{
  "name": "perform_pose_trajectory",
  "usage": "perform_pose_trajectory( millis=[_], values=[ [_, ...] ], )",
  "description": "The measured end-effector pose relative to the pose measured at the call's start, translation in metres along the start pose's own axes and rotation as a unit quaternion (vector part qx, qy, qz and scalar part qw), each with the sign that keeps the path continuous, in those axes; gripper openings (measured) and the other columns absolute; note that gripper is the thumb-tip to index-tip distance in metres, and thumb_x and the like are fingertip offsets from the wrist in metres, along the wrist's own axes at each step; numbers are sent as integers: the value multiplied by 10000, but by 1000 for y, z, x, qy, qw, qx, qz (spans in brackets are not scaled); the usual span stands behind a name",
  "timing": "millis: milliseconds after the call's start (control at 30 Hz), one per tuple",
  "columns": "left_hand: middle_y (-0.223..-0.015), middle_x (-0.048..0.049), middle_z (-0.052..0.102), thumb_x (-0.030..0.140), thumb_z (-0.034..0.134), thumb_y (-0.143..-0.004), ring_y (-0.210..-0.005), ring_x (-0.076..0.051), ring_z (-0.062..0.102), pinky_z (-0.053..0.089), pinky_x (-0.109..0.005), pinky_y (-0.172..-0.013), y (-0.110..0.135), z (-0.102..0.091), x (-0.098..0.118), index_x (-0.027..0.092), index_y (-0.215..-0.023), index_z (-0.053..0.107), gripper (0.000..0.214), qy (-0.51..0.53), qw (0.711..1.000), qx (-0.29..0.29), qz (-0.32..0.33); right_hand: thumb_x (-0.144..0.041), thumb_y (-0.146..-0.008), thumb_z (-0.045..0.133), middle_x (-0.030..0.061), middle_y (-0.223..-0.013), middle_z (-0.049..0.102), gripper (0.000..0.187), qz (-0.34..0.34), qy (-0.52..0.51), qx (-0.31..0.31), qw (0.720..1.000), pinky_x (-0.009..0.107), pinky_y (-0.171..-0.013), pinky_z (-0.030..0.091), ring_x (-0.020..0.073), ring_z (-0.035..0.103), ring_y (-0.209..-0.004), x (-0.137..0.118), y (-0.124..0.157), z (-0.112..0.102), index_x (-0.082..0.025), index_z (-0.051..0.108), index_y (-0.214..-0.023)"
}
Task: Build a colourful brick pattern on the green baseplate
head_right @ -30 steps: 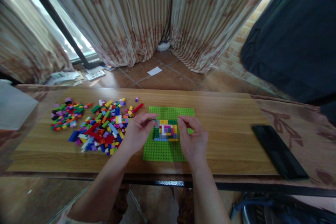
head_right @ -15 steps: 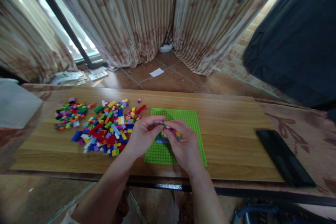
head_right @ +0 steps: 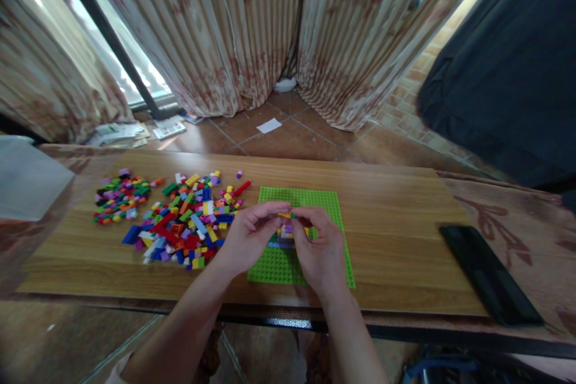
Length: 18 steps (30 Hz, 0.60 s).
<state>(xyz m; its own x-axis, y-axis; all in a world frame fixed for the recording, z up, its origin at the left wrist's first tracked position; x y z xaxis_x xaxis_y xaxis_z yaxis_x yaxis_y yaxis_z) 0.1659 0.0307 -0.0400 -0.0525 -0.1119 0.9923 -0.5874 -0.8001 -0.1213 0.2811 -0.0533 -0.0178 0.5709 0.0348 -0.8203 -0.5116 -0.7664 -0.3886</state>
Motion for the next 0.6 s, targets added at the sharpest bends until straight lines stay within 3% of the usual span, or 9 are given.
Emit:
perform_pose_trajectory(
  millis=[133, 233, 400, 600],
  values=[
    [-1070, -71, 740, 112, 526, -867, -947, -180, 693, 568, -318, -839, 0, -12, 0, 167, -1044, 703, 256, -61, 998, 28, -3, -263, -798, 641, 26, -855, 699, 126, 60, -26, 52, 997, 317, -723, 536, 167, 654, -766, 22, -1, -15, -213, 710, -891],
    [-1075, -75, 731, 149, 557, -866, -992, -200, 669, 533, -372, -919, 1, -16, 11, 174, -1064, 691, 240, -169, 984, 33, 41, -288, -790, 643, 44, -890, 711, 208, 95, -47, 98, 990, 329, -734, 535, 171, 659, -781, 39, -2, -27, -199, 724, -960],
    [-1180, -97, 672, 207, 711, -767, -1145, -269, 562, 445, -456, -1033, 9, 10, 21, 166, -1241, 590, 491, -326, 935, -49, 131, -311, -780, 649, 65, -912, 725, 229, 118, -69, 123, 983, 352, -769, 533, 192, 671, -835, 49, -2, -32, -187, 736, -951],
    [-1197, -104, 658, 189, 671, -810, -1130, -272, 549, 444, -456, -1024, 9, 23, 5, 164, -1309, 522, 521, -372, 918, -79, 115, -309, -752, 666, 57, -866, 721, 191, 128, -73, 110, 983, 336, -720, 530, 177, 658, -768, 46, -2, -28, -186, 731, -882]
  ],
)
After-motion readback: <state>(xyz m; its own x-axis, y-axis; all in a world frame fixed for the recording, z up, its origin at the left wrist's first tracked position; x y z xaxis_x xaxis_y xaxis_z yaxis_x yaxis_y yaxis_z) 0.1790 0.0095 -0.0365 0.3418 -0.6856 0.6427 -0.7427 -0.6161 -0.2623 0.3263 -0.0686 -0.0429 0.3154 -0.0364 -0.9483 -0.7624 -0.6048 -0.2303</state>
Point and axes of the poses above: each hand's wrist, its own y-axis away from the middle knuckle, its own z-axis out of the palm, x = y × z, the point moved 9 cm from there along -y, towards the middle knuckle
